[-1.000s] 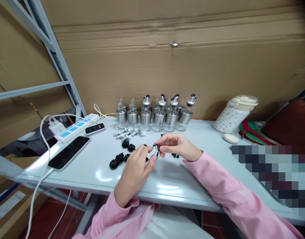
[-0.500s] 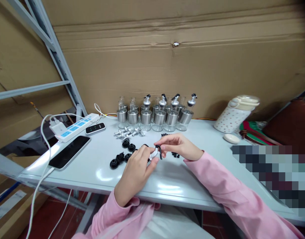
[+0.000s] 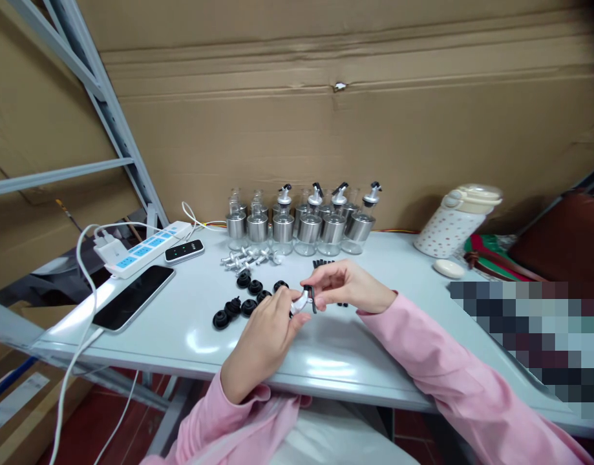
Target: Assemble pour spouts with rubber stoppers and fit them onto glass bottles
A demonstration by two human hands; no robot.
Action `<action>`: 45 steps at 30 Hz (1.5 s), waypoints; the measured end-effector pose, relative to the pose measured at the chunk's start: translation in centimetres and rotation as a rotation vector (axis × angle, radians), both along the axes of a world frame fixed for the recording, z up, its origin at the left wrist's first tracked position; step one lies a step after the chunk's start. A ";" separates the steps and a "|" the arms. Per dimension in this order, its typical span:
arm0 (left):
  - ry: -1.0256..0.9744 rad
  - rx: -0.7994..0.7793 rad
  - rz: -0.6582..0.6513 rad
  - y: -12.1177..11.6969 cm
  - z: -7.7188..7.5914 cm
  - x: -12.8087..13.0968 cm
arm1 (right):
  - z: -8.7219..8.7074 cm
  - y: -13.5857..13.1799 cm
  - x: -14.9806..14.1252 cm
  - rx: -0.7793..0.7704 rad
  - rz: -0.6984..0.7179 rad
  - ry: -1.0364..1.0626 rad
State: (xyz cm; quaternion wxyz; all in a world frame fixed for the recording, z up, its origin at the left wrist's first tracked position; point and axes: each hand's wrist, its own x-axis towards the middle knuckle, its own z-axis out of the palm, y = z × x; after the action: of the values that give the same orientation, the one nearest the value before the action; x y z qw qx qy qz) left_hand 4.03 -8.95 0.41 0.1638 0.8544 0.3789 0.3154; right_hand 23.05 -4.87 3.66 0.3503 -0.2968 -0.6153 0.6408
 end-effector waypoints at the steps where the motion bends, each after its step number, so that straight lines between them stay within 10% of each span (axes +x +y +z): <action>1: 0.000 0.007 -0.008 0.0 0.0 0.0 | 0.0 0.0 0.1 -0.008 0.003 -0.003; 45: -0.038 -0.076 -0.042 -0.4 -0.1 0.0 | -0.5 0.0 -0.2 -0.048 -0.008 -0.026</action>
State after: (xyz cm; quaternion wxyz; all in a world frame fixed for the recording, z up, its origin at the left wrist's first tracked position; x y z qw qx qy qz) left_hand 4.07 -9.30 0.34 0.2101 0.8493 0.3694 0.3134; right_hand 22.86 -4.91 3.16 0.3374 -0.3158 -0.6030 0.6502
